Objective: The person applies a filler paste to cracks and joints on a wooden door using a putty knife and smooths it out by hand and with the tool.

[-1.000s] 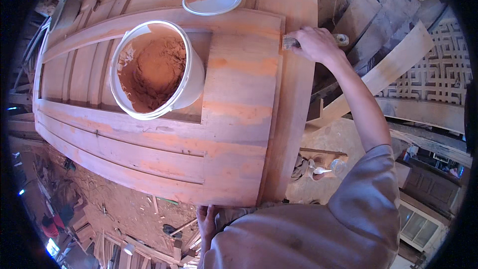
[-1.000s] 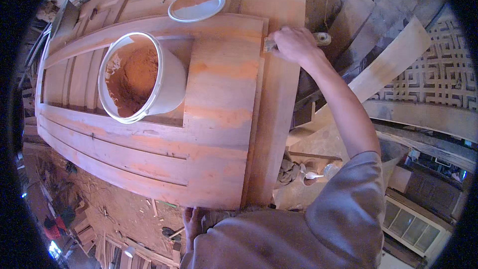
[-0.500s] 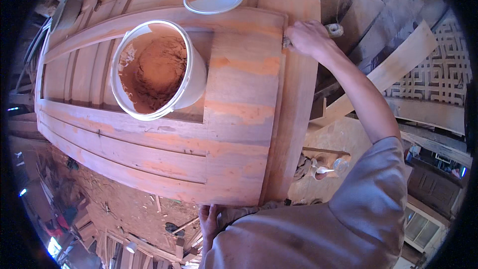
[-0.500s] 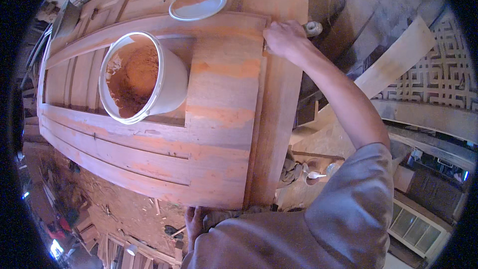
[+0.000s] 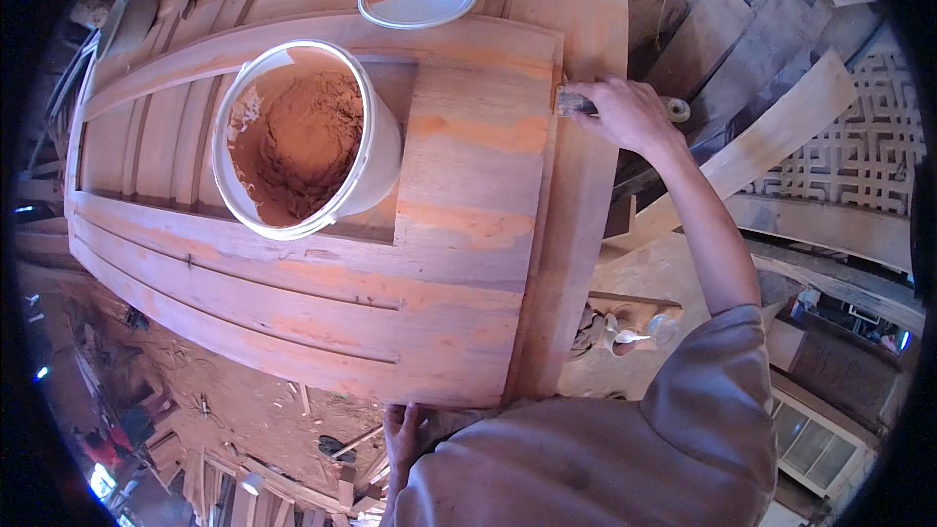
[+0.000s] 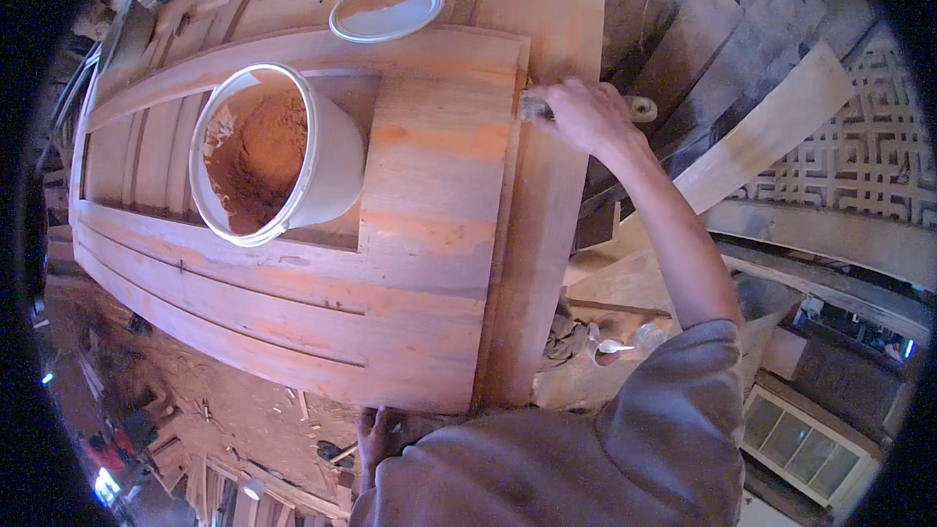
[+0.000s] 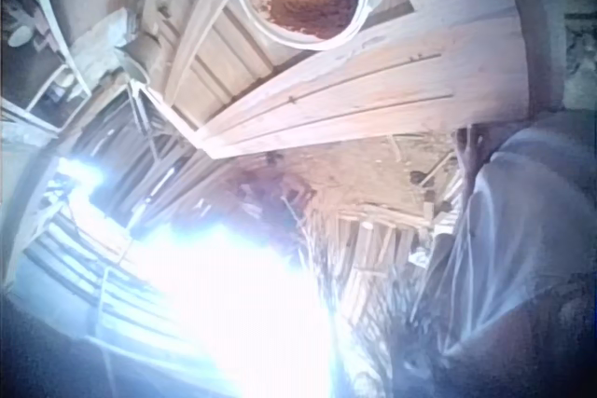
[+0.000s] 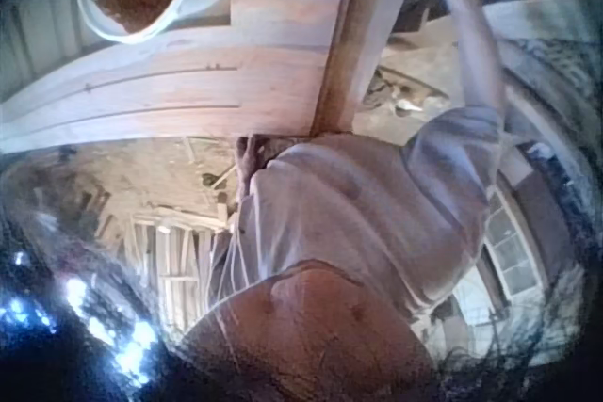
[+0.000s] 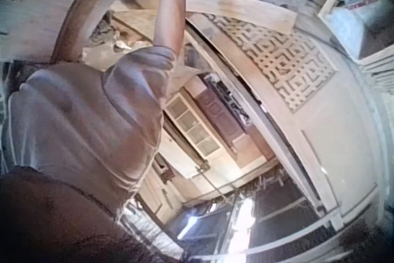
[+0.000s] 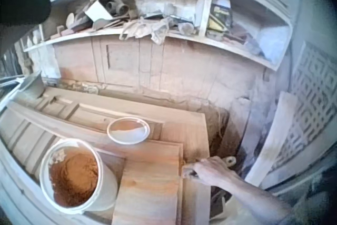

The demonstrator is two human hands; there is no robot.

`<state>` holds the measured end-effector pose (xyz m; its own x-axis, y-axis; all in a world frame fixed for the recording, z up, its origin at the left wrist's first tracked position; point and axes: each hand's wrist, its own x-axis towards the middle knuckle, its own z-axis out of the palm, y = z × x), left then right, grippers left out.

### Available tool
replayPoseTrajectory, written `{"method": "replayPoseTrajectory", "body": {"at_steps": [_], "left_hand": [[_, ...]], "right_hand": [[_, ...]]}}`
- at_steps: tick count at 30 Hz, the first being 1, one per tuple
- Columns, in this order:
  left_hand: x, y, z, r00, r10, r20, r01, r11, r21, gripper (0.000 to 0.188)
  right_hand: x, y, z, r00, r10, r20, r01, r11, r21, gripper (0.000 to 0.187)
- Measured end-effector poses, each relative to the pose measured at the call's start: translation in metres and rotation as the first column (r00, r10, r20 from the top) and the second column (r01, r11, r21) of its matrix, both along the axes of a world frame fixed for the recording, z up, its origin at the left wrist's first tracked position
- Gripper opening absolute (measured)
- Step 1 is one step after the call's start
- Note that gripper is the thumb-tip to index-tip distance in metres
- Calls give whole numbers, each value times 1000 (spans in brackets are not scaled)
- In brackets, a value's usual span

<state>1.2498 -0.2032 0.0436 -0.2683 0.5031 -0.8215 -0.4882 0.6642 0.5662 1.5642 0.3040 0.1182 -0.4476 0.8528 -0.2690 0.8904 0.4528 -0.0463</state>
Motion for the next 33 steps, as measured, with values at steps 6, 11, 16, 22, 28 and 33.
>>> {"method": "replayPoseTrajectory", "body": {"at_steps": [6,11,16,22,28,33], "left_hand": [[2,2,-1,997,48,63,-50,998,35,26],[6,9,9,1000,22,-3,-22,1000,20,24],[1,7,5,1000,-5,20,4,999,48,23],[6,14,11,999,33,17,-34,997,72,23],[8,14,16,999,17,-41,-17,1000,2,23],[12,12,11,998,70,-4,-70,994,86,25]], "right_hand": [[-18,0,1,996,16,92,-13,1000,-28,34],[1,11,-1,972,22,236,-21,1000,-9,33],[28,-26,-14,988,-74,-135,72,997,-20,45],[30,-28,-39,943,-79,-322,66,996,-52,47],[23,-24,-32,974,-134,-182,108,983,-146,47],[27,-30,0,980,-110,-166,105,994,-36,47]]}}
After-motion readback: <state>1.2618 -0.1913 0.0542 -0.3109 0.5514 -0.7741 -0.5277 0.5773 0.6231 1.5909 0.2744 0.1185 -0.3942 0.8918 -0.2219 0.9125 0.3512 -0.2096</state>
